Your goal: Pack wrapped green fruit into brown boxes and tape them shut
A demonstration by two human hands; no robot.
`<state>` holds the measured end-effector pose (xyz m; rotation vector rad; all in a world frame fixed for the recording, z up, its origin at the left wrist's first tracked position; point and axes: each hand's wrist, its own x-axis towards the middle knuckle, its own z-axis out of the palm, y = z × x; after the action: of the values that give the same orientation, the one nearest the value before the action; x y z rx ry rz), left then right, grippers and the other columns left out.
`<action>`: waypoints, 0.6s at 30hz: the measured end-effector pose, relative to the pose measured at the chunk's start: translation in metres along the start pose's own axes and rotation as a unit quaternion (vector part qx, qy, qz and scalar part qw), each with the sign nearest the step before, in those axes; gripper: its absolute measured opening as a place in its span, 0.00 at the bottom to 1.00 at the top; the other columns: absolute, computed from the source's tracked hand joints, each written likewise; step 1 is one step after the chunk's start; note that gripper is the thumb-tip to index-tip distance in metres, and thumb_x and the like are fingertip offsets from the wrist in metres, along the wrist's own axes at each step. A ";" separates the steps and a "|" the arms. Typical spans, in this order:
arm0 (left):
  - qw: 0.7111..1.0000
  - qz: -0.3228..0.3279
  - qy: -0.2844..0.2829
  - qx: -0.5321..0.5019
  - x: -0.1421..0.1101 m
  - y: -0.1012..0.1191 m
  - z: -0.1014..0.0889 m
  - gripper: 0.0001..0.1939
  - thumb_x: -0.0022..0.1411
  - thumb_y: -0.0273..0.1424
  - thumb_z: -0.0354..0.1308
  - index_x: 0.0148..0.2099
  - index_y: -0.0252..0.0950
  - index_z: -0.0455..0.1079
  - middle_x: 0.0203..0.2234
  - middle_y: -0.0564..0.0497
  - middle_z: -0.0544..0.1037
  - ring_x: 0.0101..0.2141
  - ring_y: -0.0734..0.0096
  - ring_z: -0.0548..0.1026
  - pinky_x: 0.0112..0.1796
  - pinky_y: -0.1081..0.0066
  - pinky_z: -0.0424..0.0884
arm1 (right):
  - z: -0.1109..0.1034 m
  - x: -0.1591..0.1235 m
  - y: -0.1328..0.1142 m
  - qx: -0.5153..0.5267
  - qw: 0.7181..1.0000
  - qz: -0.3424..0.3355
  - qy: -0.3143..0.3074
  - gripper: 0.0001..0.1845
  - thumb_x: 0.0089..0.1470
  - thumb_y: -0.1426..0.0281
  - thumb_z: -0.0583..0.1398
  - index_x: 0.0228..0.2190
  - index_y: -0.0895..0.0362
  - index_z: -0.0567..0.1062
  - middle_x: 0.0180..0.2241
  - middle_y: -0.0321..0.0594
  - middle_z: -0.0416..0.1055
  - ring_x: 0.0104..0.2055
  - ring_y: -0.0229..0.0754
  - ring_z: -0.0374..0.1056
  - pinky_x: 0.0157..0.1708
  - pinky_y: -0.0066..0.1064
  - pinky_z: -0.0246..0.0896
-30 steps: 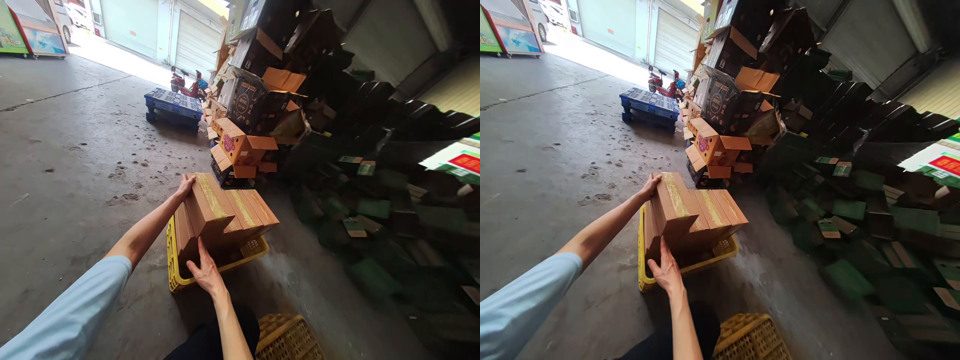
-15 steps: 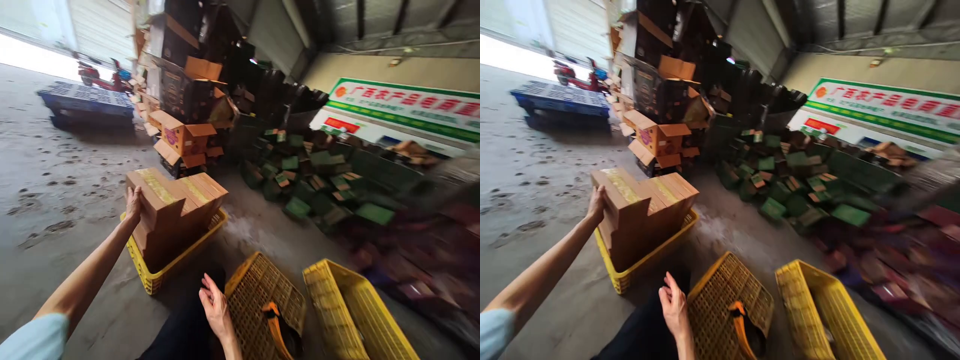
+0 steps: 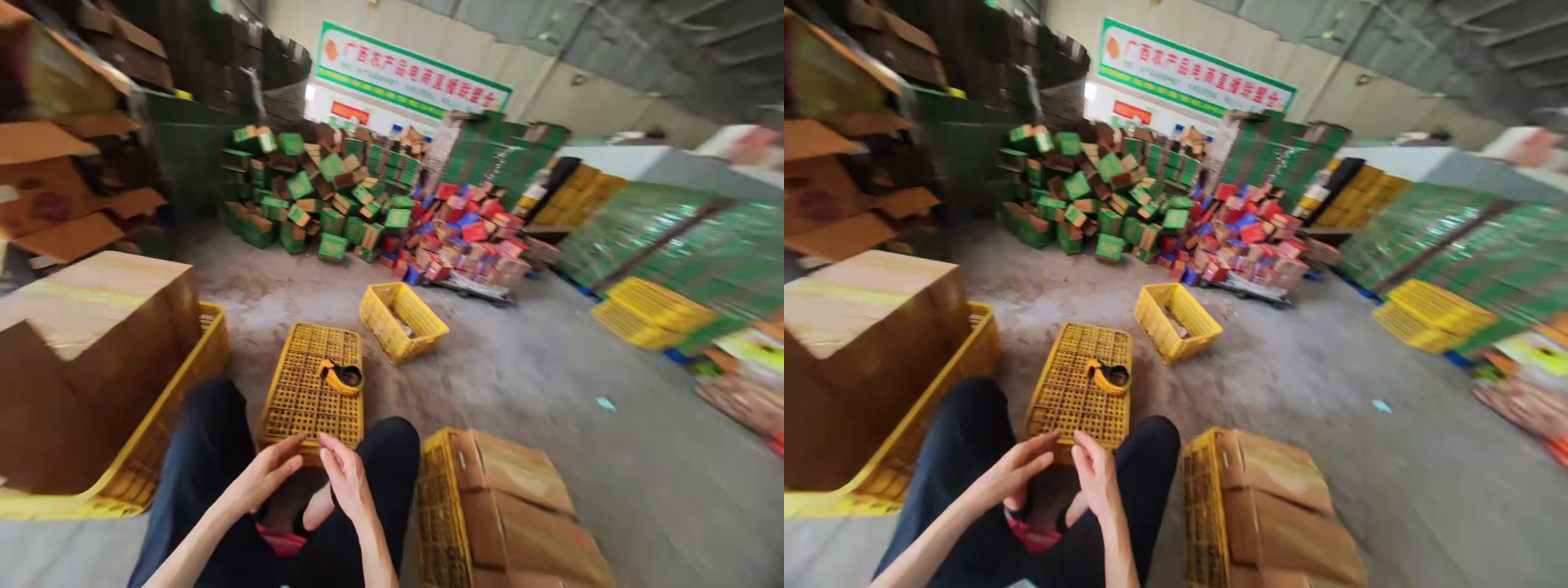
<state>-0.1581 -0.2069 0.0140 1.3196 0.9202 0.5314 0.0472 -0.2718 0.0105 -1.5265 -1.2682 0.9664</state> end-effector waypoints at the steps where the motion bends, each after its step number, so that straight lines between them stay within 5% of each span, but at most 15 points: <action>1: 0.998 0.006 -0.053 0.018 0.002 0.001 0.019 0.37 0.55 0.60 0.62 0.62 0.49 0.75 0.63 0.49 0.74 0.67 0.45 0.64 0.69 0.53 0.56 | -0.022 -0.020 0.010 0.005 0.999 0.016 0.047 0.33 0.59 0.42 0.60 0.52 0.53 0.81 0.54 0.50 0.79 0.58 0.57 0.74 0.60 0.52 0.68; 7: 0.967 0.052 -0.235 0.085 0.018 0.012 0.119 0.31 0.63 0.56 0.60 0.63 0.49 0.74 0.61 0.49 0.76 0.64 0.49 0.70 0.66 0.54 0.63 | -0.109 -0.144 0.045 0.035 0.941 0.108 0.318 0.36 0.57 0.40 0.60 0.50 0.55 0.82 0.49 0.53 0.81 0.51 0.57 0.79 0.56 0.52 0.72; 13: 0.908 0.119 -0.387 0.108 0.042 0.035 0.249 0.33 0.68 0.47 0.57 0.69 0.39 0.67 0.64 0.44 0.71 0.61 0.51 0.73 0.63 0.54 0.67 | -0.165 -0.226 0.028 -0.027 0.893 0.129 0.431 0.30 0.59 0.46 0.61 0.52 0.53 0.81 0.53 0.51 0.79 0.55 0.55 0.76 0.57 0.46 0.71; 18: 0.890 0.113 -0.424 0.128 0.044 0.045 0.342 0.36 0.64 0.41 0.61 0.72 0.39 0.62 0.64 0.45 0.72 0.59 0.52 0.74 0.60 0.56 0.70 | -0.254 -0.294 0.022 -0.143 0.803 0.140 0.561 0.35 0.57 0.43 0.60 0.53 0.55 0.80 0.55 0.51 0.78 0.57 0.55 0.74 0.57 0.46 0.70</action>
<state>0.1519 -0.3623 0.0415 1.6956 0.1027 -0.0349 0.2444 -0.6021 0.0690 -2.0537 -0.3114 -0.1029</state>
